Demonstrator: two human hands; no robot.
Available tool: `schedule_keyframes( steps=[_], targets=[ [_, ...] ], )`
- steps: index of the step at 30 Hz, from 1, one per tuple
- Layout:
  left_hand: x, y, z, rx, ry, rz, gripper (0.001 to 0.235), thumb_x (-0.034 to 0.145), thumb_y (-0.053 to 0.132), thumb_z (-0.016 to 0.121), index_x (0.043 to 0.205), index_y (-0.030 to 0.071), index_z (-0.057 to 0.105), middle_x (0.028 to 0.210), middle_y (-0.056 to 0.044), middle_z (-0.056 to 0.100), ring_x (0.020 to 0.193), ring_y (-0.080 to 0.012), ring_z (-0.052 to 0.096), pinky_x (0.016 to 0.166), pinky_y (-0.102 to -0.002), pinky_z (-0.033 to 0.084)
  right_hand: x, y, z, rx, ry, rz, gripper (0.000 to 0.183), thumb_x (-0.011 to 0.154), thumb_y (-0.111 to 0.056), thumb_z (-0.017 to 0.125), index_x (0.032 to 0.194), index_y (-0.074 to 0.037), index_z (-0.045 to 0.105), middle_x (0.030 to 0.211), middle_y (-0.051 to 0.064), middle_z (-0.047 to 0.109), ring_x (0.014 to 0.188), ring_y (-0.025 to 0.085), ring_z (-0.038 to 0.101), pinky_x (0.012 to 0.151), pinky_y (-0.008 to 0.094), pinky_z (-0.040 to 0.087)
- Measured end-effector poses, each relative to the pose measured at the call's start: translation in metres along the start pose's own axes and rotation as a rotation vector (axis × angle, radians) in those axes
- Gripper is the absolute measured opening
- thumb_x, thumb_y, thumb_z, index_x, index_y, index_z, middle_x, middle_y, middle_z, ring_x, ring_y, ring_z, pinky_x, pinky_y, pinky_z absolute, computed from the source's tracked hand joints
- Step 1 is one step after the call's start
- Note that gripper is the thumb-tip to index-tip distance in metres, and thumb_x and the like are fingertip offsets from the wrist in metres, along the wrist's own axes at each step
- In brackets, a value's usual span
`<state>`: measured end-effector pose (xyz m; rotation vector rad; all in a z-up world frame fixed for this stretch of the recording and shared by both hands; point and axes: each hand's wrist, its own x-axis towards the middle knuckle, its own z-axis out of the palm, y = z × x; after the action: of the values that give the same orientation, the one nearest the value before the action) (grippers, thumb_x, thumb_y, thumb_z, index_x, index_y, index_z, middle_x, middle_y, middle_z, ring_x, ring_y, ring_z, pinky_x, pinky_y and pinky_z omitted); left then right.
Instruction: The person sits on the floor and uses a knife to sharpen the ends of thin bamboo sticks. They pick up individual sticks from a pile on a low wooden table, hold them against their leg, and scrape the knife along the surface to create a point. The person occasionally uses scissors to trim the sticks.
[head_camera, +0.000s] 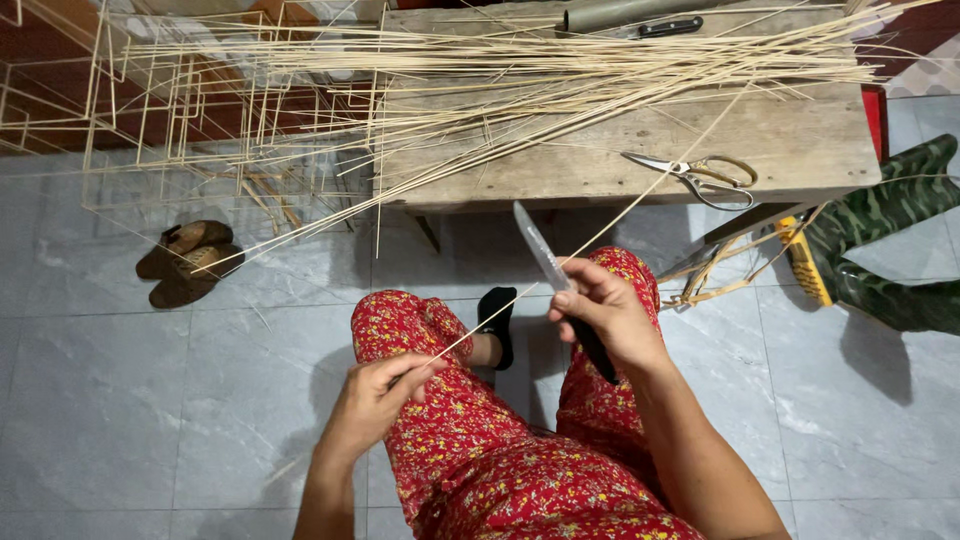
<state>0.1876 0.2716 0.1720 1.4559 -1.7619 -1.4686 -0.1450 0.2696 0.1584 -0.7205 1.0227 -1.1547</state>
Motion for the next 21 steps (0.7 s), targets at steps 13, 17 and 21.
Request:
schedule_keyframes(
  steps=[13, 17, 21],
  targets=[
    [0.032, 0.03, 0.039, -0.12, -0.049, 0.086, 0.028, 0.097, 0.015, 0.063, 0.124, 0.011, 0.07, 0.089, 0.001, 0.078, 0.076, -0.0039, 0.072, 0.059, -0.022, 0.057, -0.004, 0.017, 0.028, -0.042, -0.126, 0.106, 0.043, 0.092, -0.007, 0.07, 0.134, -0.002, 0.062, 0.081, 0.005, 0.07, 0.064, 0.008, 0.066, 0.056, 0.023, 0.055],
    [0.047, 0.051, 0.056, 0.005, 0.051, 0.105, 0.021, 0.097, 0.018, 0.067, 0.114, 0.011, 0.077, 0.07, -0.002, 0.073, 0.061, -0.0058, 0.065, 0.053, -0.023, 0.05, -0.004, 0.014, 0.022, -0.038, -0.122, 0.095, 0.043, 0.093, -0.007, 0.07, 0.135, -0.002, 0.062, 0.082, 0.005, 0.071, 0.063, 0.008, 0.064, 0.057, 0.022, 0.054],
    [0.046, 0.049, 0.05, 0.008, 0.038, 0.132, 0.019, 0.097, 0.018, 0.066, 0.11, 0.011, 0.079, 0.069, -0.001, 0.071, 0.061, -0.0056, 0.063, 0.053, -0.023, 0.049, -0.002, 0.011, 0.006, 0.008, -0.051, 0.052, 0.041, 0.093, -0.004, 0.068, 0.133, -0.001, 0.061, 0.084, 0.003, 0.069, 0.069, 0.008, 0.067, 0.058, 0.023, 0.055]
  ],
)
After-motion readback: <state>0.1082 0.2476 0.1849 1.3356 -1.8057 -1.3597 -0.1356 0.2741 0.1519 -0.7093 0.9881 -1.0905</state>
